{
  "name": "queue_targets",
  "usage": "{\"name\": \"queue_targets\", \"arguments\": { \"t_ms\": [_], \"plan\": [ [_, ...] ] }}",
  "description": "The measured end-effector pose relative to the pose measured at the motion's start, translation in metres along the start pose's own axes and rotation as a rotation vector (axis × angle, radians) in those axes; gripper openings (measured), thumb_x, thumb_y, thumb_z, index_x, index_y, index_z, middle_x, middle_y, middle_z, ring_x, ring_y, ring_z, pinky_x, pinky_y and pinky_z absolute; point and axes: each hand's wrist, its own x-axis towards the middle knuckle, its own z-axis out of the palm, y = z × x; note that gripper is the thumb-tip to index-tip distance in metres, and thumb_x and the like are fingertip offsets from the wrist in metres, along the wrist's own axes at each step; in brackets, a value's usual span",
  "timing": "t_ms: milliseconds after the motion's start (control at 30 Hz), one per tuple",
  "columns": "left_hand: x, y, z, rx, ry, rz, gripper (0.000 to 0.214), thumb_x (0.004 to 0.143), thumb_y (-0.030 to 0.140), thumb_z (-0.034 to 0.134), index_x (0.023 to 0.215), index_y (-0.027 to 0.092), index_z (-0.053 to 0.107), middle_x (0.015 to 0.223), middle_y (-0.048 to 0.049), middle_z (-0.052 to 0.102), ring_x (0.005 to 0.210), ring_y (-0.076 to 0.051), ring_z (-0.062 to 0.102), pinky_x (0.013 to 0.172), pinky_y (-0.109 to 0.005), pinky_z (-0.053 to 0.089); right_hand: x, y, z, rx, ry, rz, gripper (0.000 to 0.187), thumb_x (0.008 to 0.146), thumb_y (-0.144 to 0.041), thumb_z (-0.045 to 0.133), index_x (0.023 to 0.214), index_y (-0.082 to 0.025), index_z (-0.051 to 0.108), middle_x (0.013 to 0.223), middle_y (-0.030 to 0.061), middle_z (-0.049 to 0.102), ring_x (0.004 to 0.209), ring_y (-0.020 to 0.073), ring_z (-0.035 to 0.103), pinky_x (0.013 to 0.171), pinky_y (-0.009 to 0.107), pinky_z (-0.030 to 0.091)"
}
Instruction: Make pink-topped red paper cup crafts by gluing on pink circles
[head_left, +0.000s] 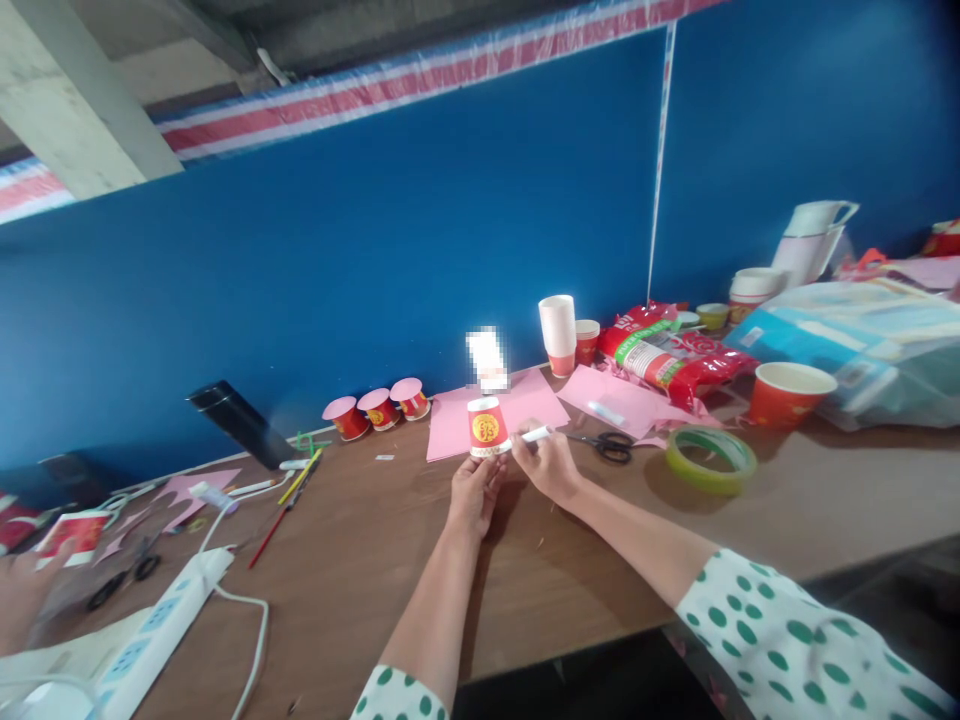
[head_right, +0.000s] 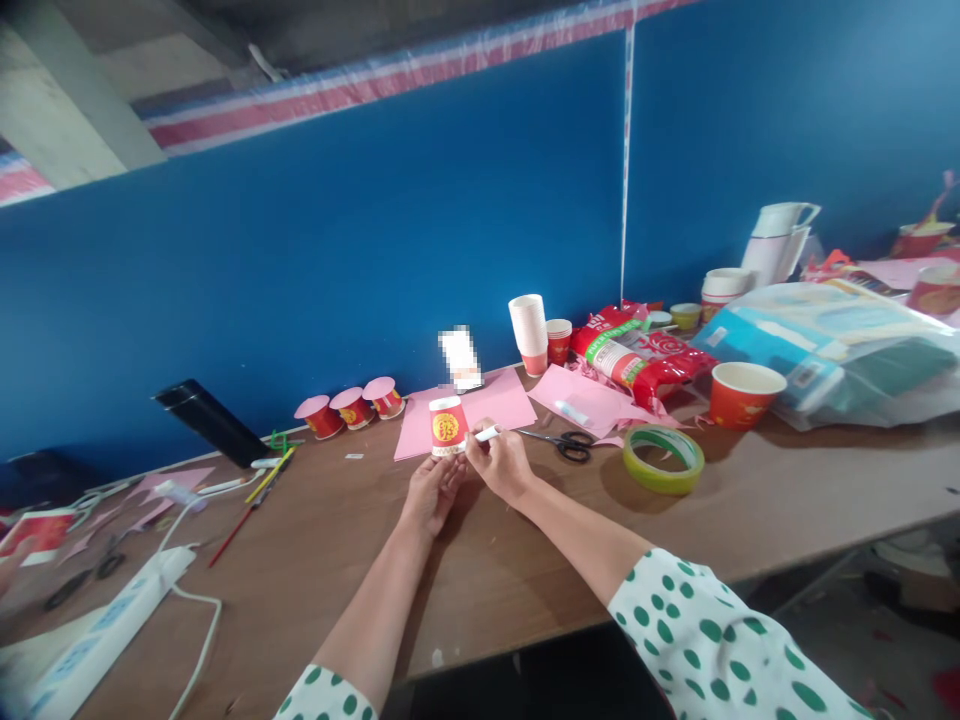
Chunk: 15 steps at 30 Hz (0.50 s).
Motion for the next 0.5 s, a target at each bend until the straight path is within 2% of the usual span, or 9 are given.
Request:
{"name": "queue_targets", "arguments": {
  "t_ms": [500],
  "plan": [
    [0.0014, -0.0011, -0.0015, -0.003, -0.011, 0.006, 0.013, 0.068, 0.01, 0.069, 0.08, 0.01, 0.064, 0.077, -0.0072, 0.069, 0.072, -0.011, 0.066, 0.069, -0.018, 0.051, 0.0008, 0.002, 0.0007, -0.033, 0.024, -0.007, 0.015, 0.085, -0.026, 0.044, 0.074, -0.019, 0.051, 0.058, -0.0002, 0.058, 0.051, 0.0129, 0.056, 0.055, 0.022, 0.04]
  ]
}}
